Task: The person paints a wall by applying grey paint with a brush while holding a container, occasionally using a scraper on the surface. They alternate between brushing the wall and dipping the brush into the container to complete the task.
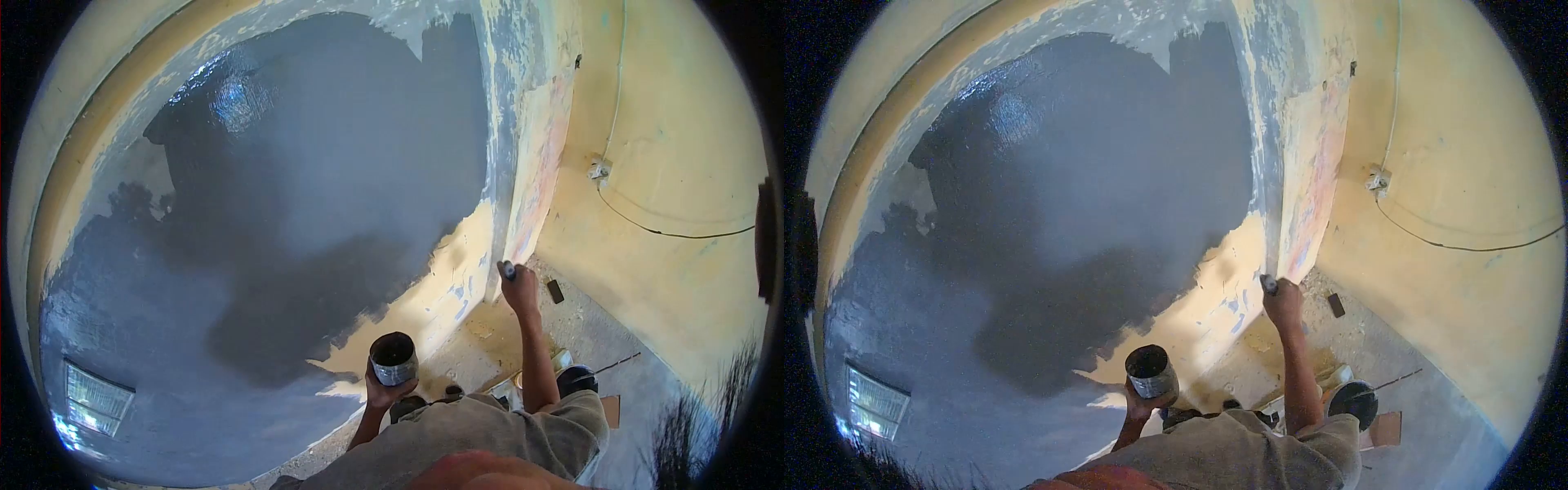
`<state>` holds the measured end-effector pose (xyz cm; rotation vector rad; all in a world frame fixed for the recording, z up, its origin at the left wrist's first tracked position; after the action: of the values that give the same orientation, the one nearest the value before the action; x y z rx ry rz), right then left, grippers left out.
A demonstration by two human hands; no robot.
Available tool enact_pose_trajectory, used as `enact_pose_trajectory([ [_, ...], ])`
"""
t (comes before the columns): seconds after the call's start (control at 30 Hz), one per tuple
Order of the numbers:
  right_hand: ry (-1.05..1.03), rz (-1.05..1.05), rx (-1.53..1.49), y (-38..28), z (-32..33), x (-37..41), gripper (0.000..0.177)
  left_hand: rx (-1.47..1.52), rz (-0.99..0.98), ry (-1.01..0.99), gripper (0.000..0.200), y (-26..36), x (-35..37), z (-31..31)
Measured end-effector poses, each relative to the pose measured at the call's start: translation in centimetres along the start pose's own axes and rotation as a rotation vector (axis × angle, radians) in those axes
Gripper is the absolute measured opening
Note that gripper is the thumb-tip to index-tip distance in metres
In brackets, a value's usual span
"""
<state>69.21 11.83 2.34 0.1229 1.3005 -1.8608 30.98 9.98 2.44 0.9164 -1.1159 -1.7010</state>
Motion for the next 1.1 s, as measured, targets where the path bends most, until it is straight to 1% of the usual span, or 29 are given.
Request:
enact_pose_trajectory([
  [0.03,-0.058,-0.101,-0.128,2.6,-0.8,0.5,0.042,0.002,-0.005,-0.004,0.086,-0.8,0.2,0.1],
  [0.07,-0.053,-0.102,-0.124,2.1,-0.1,0.2,0.042,0.021,0.011,-0.003,0.086,-1.8,0.5,0.1],
  [0.13,0.019,-0.295,-0.391,0.8,1.3,-0.8,0.037,0.04,0.028,-0.007,0.087,-2.8,0.7,0.1],
  [0.17,0.02,-0.299,-0.387,0.1,1.7,-1.7,0.037,0.023,0.036,-0.022,0.087,-2.5,0.8,0.0],
  [0.23,0.124,-0.413,-0.662,-1.6,2.2,-4.8,0.043,0.005,0.043,-0.036,0.088,-1.4,0.8,-0.1],
  [0.3,0.137,-0.377,-1.102,-6.1,4.4,-7.6,0.041,0.018,0.078,-0.064,0.087,0.2,0.8,-0.3],
  [0.37,0.338,-0.146,-1.293,-13.2,7.4,-10.1,0.042,0.01,0.043,-0.054,0.086,0.0,0.9,-0.6],
  [0.43,0.452,0.113,-1.598,-17.9,10.3,-12.5,0.041,0.002,0.006,-0.039,0.085,0.3,0.9,-0.8],
  [0.5,0.607,0.314,-1.882,-22.4,13.6,-14.5,0.045,-0.034,-0.005,-0.032,0.084,1.4,1.0,-1.0],
  [0.57,0.596,0.556,-2.096,-24.3,15.0,-17.1,0.048,-0.071,-0.011,-0.002,0.085,2.1,1.5,-1.1],
  [0.63,0.693,0.588,-2.186,-27.7,15.3,-20.4,0.051,-0.106,-0.022,0.028,0.085,2.2,2.0,-1.6],
  [0.7,0.672,0.689,-2.187,-29.9,14.1,-23.9,0.052,0.062,-0.07,0.025,0.087,1.8,2.2,-1.9],
  [0.73,0.675,0.687,-2.195,-30.8,13.1,-24.6,0.052,0.012,-0.077,0.023,0.088,1.8,2.3,-1.8],
  [0.8,0.745,0.461,-2.196,-31.4,11.0,-25.5,0.05,-0.012,-0.057,0.023,0.088,2.1,2.8,-1.5],
  [0.83,0.747,0.462,-2.197,-30.3,9.6,-25.3,0.05,-0.028,-0.036,0.017,0.088,2.0,2.9,-1.5],
  [0.9,0.689,0.261,-2.128,-26.6,5.9,-23.9,0.047,-0.049,-0.036,0.022,0.088,0.6,2.9,-1.5],
  [0.93,0.694,0.202,-2.1,-25.0,5.3,-22.5,0.047,-0.071,-0.026,0.029,0.088,-0.1,3.2,-1.5],
  [0.97,0.696,0.15,-2.075,-23.7,5.2,-21.4,0.047,-0.067,-0.025,0.026,0.088,-0.4,2.9,-1.6],
  [1.0,0.696,0.152,-2.073,-23.2,6.2,-20.6,0.047,-0.042,-0.034,0.011,0.088,-0.7,2.6,-1.6],
  [1.07,0.736,0.065,-2.034,-23.3,9.3,-19.2,0.047,-0.013,-0.029,-0.011,0.088,-0.8,2.9,-1.5],
  [1.1,0.739,0.067,-2.027,-23.8,10.7,-19.6,0.047,0.012,-0.009,-0.023,0.088,-0.7,2.6,-1.5],
])
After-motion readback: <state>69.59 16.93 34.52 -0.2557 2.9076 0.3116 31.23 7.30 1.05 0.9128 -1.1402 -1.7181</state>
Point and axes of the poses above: each hand's wrist, its own x-axis away from the middle knuckle, its own z-axis out of the back of the hand, y = z × x, the point moved 1 cm from there along -x, towards the middle knuckle, and after that the axes turned 12 degrees about -x, right-handed, at the moved point
